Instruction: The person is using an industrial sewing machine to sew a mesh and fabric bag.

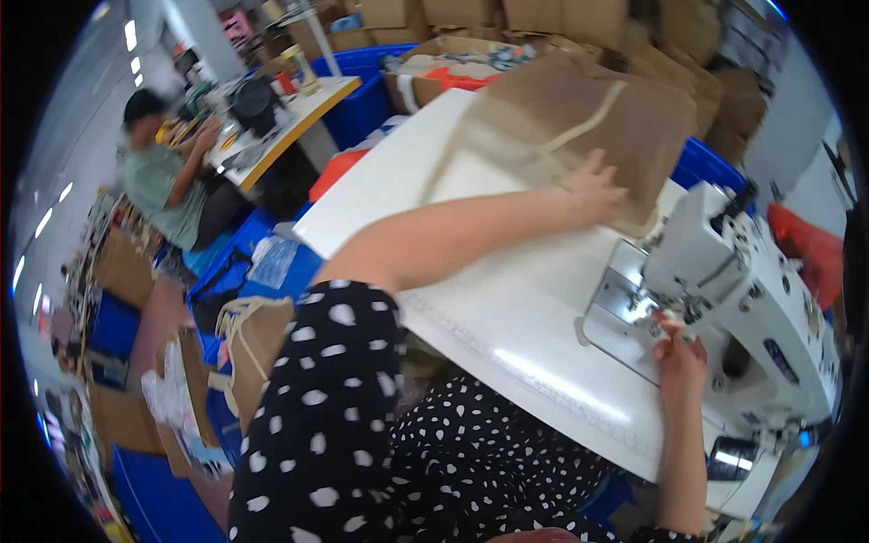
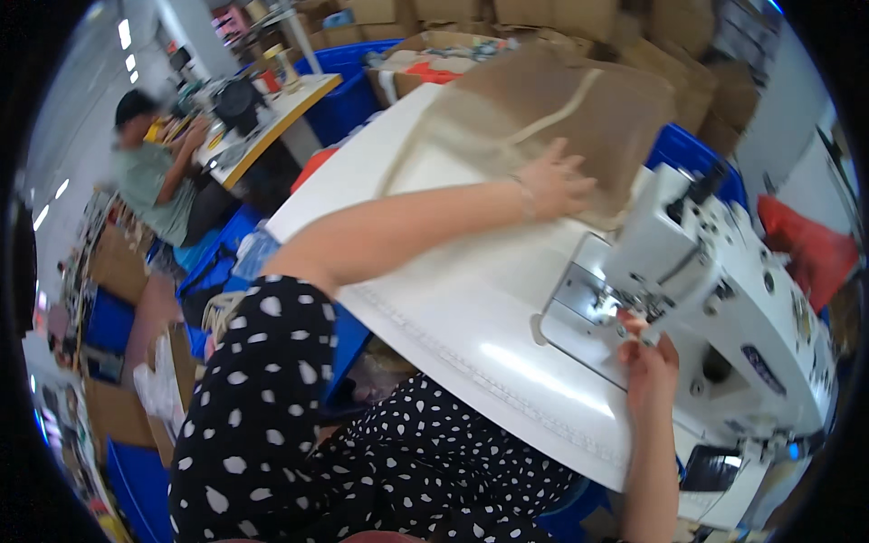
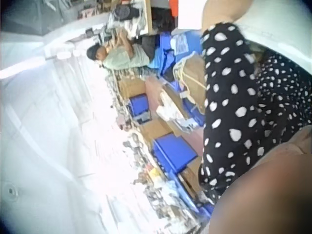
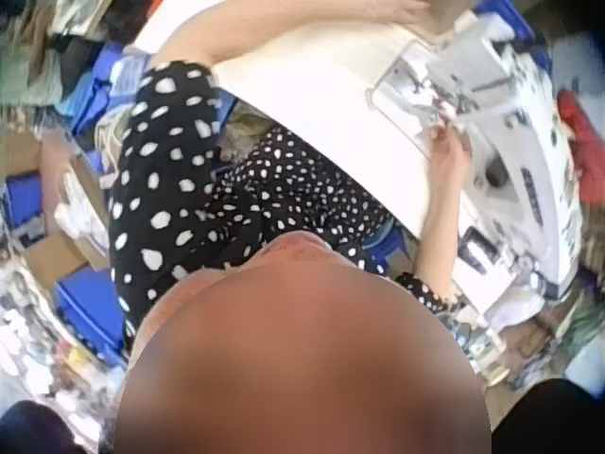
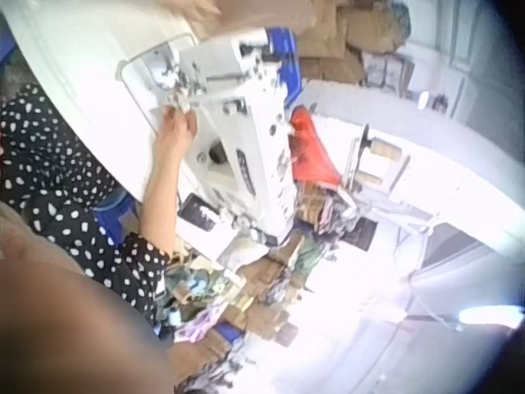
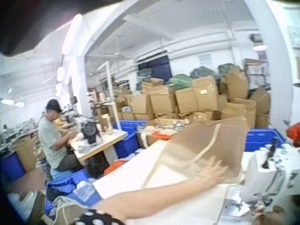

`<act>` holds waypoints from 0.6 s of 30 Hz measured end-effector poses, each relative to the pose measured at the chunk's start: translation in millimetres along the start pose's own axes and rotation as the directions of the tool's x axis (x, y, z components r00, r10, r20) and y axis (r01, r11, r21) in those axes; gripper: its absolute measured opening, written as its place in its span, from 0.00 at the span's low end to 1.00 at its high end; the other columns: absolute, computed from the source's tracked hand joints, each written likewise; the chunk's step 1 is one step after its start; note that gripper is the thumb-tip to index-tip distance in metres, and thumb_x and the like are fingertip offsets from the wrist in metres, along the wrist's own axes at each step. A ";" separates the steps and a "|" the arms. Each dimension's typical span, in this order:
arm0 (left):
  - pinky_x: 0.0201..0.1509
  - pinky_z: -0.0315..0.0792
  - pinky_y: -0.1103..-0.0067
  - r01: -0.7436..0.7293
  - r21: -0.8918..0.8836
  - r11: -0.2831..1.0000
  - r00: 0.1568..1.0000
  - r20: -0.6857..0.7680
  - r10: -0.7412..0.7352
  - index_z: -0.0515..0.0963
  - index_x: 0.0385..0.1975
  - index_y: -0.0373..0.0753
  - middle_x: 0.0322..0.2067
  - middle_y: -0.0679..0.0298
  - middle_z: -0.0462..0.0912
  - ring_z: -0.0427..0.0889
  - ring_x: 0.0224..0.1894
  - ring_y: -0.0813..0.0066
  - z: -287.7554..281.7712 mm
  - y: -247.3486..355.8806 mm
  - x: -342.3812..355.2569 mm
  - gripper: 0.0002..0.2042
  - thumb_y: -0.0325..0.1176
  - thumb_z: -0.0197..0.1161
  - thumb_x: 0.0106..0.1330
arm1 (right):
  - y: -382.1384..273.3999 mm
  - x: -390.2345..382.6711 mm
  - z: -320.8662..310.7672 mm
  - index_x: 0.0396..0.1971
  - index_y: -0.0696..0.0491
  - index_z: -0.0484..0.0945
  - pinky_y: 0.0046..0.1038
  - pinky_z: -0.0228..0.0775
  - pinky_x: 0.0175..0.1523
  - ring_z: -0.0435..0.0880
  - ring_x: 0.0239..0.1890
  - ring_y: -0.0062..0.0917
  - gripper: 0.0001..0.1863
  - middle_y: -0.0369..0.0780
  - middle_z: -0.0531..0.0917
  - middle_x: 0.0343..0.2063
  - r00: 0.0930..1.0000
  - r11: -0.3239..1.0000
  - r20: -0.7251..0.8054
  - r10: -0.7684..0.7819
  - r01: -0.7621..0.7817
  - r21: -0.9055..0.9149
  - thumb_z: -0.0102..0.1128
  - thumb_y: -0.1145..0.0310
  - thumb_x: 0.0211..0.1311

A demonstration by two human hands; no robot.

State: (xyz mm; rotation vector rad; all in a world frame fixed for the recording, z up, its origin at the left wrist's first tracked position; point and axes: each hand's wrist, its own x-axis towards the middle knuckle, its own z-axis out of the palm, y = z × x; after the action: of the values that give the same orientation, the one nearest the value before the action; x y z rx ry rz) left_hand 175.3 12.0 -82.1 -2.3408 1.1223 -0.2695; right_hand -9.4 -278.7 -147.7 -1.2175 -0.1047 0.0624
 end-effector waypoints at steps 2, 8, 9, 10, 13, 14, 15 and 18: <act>0.78 0.50 0.46 0.081 -0.178 0.981 0.997 -0.001 -0.083 0.79 0.63 0.59 0.70 0.63 0.71 0.72 0.70 0.56 -13.2 20.2 13.1 0.21 0.36 0.57 0.70 | -0.6 -3.5 0.3 0.48 0.57 0.82 0.21 0.69 0.40 0.76 0.33 0.17 0.11 0.39 0.87 0.49 0.998 0.962 0.001 0.062 -0.060 -0.266 0.60 0.69 0.71; 0.77 0.56 0.55 0.150 -0.406 0.901 0.899 -0.324 -0.296 0.80 0.61 0.49 0.66 0.56 0.74 0.75 0.67 0.58 2.7 60.5 -93.2 0.20 0.36 0.58 0.69 | 0.8 -5.8 1.1 0.45 0.55 0.85 0.16 0.65 0.40 0.72 0.32 0.11 0.09 0.37 0.87 0.48 0.999 0.908 0.013 0.039 -0.030 -0.418 0.59 0.68 0.73; 0.77 0.58 0.56 0.208 -0.451 0.868 0.852 -0.352 -0.387 0.79 0.61 0.48 0.66 0.56 0.74 0.74 0.67 0.58 13.9 52.5 -126.1 0.20 0.36 0.59 0.68 | 0.7 -5.8 1.3 0.45 0.54 0.85 0.15 0.64 0.39 0.71 0.32 0.11 0.09 0.37 0.87 0.48 0.999 0.898 0.015 0.032 -0.022 -0.439 0.59 0.68 0.74; 0.76 0.59 0.56 0.234 -0.475 0.848 0.756 -0.460 -0.466 0.79 0.60 0.47 0.66 0.55 0.74 0.73 0.68 0.57 25.7 44.5 -160.8 0.21 0.35 0.60 0.67 | 1.4 -5.6 1.2 0.45 0.54 0.85 0.14 0.63 0.39 0.71 0.32 0.10 0.09 0.36 0.87 0.48 1.000 0.889 0.015 0.018 -0.009 -0.458 0.59 0.67 0.74; 0.74 0.63 0.60 0.583 -0.608 0.538 0.384 -0.378 -0.843 0.77 0.62 0.45 0.70 0.52 0.70 0.68 0.71 0.50 68.8 22.7 -298.9 0.23 0.32 0.64 0.65 | 1.1 -5.9 2.6 0.46 0.55 0.85 0.14 0.59 0.39 0.68 0.32 0.10 0.10 0.34 0.86 0.46 0.998 0.835 0.052 -0.018 0.044 -0.548 0.57 0.67 0.76; 0.76 0.61 0.59 0.675 -0.611 0.414 0.232 -0.357 -0.905 0.76 0.64 0.45 0.71 0.49 0.67 0.66 0.72 0.47 82.6 22.2 -348.4 0.24 0.32 0.64 0.66 | 1.8 -3.2 4.1 0.46 0.55 0.85 0.14 0.59 0.40 0.67 0.32 0.10 0.11 0.34 0.86 0.46 0.996 0.822 0.073 -0.042 0.075 -0.565 0.56 0.67 0.76; 0.76 0.60 0.59 0.771 -0.624 0.126 -0.022 -0.224 -0.974 0.75 0.65 0.43 0.71 0.46 0.67 0.64 0.73 0.45 96.5 33.8 -393.8 0.25 0.29 0.65 0.66 | 0.1 -5.3 3.9 0.48 0.56 0.85 0.14 0.58 0.40 0.66 0.32 0.09 0.11 0.31 0.85 0.43 0.999 0.820 0.033 -0.018 0.034 -0.572 0.55 0.68 0.76; 0.73 0.57 0.43 0.856 -0.138 -0.498 -0.474 0.177 -0.863 0.58 0.78 0.46 0.78 0.43 0.51 0.53 0.77 0.36 129.0 93.3 -508.2 0.47 0.58 0.69 0.61 | 0.6 -2.3 4.7 0.48 0.56 0.85 0.13 0.57 0.41 0.65 0.32 0.09 0.12 0.29 0.83 0.40 0.999 0.792 0.033 -0.027 0.042 -0.609 0.55 0.67 0.77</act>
State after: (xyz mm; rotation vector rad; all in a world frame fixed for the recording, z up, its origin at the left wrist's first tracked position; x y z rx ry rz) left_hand -159.6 403.3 -217.7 -2.6649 -1.6956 -0.7896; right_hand -12.2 -274.4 -146.8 -1.8695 -0.1761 0.0086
